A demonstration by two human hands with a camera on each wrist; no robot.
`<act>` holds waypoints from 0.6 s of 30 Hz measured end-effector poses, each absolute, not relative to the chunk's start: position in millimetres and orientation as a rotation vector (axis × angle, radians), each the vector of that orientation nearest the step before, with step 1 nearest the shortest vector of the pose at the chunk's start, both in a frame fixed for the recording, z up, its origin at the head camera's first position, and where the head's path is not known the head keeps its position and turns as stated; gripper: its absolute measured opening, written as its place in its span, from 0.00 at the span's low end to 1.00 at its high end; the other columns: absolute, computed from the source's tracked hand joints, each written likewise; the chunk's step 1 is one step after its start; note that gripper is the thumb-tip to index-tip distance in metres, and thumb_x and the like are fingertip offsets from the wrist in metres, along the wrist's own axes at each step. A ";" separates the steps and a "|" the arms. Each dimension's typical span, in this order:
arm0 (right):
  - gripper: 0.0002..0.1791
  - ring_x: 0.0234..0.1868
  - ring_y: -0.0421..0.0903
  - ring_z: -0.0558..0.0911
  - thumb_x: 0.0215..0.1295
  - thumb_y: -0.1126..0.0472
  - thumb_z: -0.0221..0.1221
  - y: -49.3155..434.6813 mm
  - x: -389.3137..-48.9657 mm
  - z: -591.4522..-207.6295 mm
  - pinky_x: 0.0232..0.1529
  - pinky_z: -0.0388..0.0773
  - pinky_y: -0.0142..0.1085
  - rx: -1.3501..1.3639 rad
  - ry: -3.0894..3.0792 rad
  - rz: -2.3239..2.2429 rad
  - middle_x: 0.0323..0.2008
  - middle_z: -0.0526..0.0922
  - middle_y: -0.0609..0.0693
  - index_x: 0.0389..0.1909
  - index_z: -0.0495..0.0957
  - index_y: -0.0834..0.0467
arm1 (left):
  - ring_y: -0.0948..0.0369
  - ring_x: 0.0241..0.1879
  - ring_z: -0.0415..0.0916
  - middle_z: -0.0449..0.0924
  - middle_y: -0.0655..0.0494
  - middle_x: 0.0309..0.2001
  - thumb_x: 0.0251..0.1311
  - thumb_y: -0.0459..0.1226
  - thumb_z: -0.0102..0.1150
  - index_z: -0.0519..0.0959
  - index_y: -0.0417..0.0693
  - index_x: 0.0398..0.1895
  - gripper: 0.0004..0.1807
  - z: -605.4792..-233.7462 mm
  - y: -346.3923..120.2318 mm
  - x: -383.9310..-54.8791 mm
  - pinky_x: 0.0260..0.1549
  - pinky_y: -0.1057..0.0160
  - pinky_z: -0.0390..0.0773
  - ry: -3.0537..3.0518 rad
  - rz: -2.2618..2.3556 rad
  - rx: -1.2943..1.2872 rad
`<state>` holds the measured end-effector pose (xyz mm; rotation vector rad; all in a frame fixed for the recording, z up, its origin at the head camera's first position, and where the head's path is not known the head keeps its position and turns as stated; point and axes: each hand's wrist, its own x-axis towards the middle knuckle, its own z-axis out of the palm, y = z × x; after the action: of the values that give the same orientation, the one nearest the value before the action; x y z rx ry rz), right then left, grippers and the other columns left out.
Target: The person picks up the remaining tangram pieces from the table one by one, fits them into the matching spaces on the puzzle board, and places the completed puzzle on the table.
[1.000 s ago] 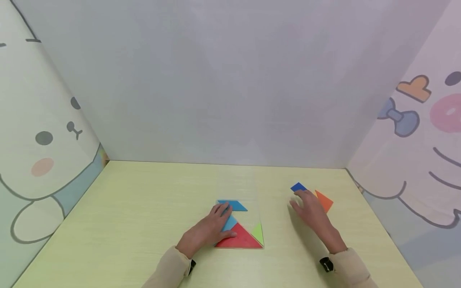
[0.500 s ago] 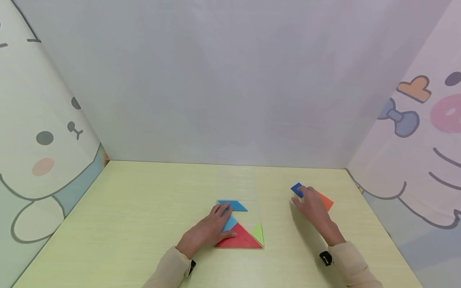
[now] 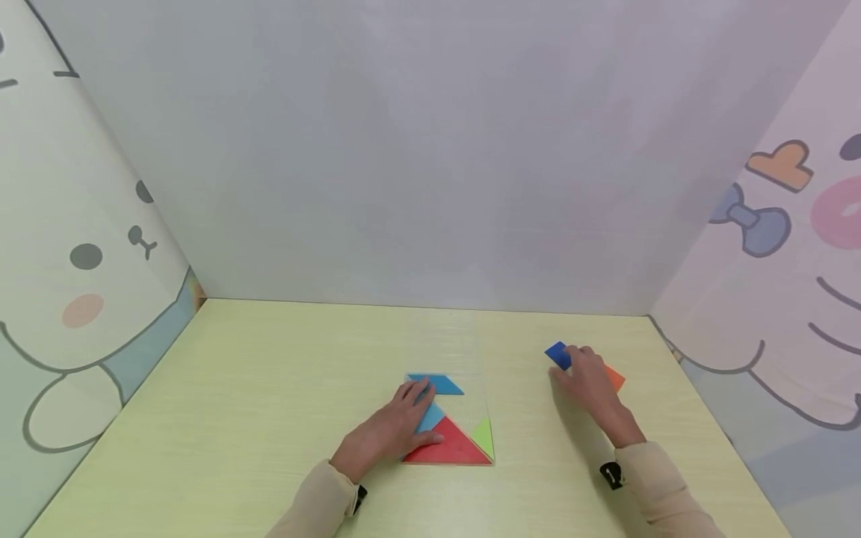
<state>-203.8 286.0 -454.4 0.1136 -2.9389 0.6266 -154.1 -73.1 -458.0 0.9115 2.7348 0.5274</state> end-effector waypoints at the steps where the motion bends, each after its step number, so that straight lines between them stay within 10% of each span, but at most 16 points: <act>1: 0.25 0.47 0.70 0.77 0.69 0.62 0.64 286.8 -204.7 -454.6 0.50 0.77 0.62 0.111 -2.945 0.624 0.50 0.75 0.78 0.55 0.72 0.80 | 0.43 0.75 0.54 0.56 0.39 0.77 0.71 0.51 0.62 0.60 0.33 0.77 0.42 -458.0 -73.1 -154.2 0.65 0.48 0.73 2.736 0.524 0.913; 18: 0.26 0.47 0.72 0.75 0.69 0.61 0.65 294.6 -217.7 -459.3 0.48 0.77 0.64 0.088 -2.958 0.579 0.49 0.73 0.78 0.54 0.73 0.80 | 0.42 0.76 0.54 0.56 0.39 0.77 0.71 0.50 0.62 0.60 0.32 0.77 0.42 -457.5 -72.9 -154.3 0.66 0.47 0.71 2.736 0.525 0.907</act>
<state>-217.7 294.6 -459.3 0.0875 -2.9585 0.5792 -154.3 -72.9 -457.5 0.9070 2.7356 0.5248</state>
